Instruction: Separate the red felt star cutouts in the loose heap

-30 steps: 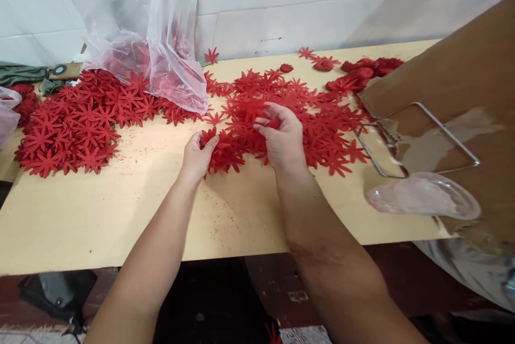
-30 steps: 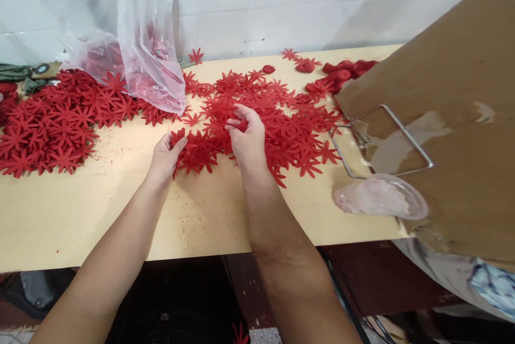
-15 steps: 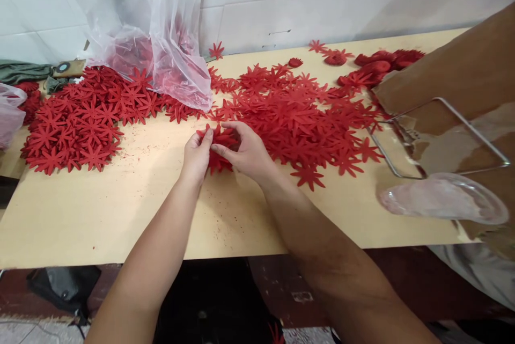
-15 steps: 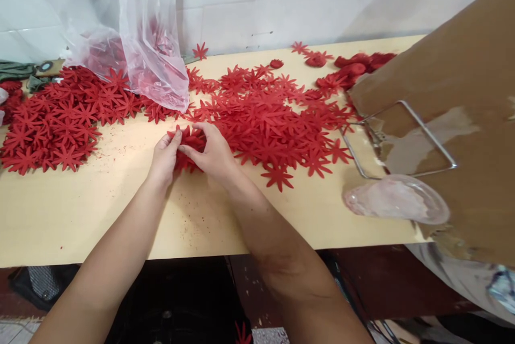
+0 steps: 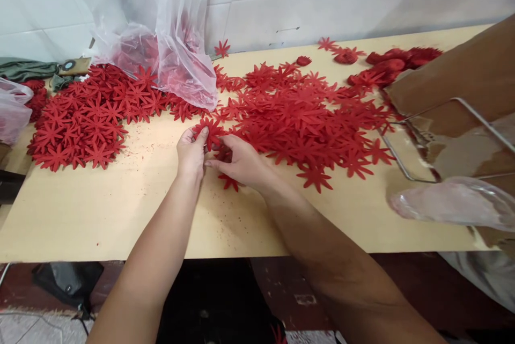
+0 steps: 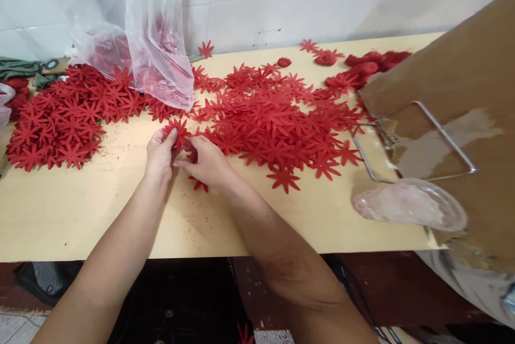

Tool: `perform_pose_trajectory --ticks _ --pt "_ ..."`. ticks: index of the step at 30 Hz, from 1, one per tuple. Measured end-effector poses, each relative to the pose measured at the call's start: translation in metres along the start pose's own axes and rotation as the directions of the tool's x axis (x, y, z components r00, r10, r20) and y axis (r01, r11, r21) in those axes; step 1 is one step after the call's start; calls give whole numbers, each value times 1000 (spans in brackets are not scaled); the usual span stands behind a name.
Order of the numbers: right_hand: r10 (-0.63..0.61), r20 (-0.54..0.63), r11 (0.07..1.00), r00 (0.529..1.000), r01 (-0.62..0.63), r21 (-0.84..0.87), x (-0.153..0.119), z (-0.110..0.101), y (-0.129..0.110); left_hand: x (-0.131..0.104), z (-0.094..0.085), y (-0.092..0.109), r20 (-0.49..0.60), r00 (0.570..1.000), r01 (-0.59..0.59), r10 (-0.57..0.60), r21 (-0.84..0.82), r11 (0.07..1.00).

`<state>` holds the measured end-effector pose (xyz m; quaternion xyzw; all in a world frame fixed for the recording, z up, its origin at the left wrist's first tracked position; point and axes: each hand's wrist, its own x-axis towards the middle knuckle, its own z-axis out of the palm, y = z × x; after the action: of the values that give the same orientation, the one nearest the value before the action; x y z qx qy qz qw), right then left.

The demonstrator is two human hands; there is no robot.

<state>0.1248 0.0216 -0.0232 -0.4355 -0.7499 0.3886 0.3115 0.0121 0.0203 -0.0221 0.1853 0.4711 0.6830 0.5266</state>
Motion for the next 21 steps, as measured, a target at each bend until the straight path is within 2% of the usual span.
perform_pose_trajectory --ticks 1,3,5,7,12,17,21 --pt "-15 -33 1000 999 15 13 0 -1 1 -1 1 1 4 1000 -16 16 22 1000" --pt "-12 -80 987 997 25 159 2 -2 2 -2 2 1 28 999 -46 44 86 995" --pt "7 -95 943 995 25 331 3 -3 3 -5 3 1 68 996 -66 57 154 986" --pt "9 -91 904 996 31 425 4 -3 4 -6 3 0 116 992 -67 46 185 980" --pt "38 -160 856 986 50 515 8 -1 7 -9 2 -2 205 979 -35 0 165 986" --pt "127 -303 826 945 68 560 12 -8 11 -9 3 -4 371 927 5 -62 154 988" --pt "174 -346 800 922 72 595 14 -10 12 -7 3 -7 314 949 -28 -30 180 983"
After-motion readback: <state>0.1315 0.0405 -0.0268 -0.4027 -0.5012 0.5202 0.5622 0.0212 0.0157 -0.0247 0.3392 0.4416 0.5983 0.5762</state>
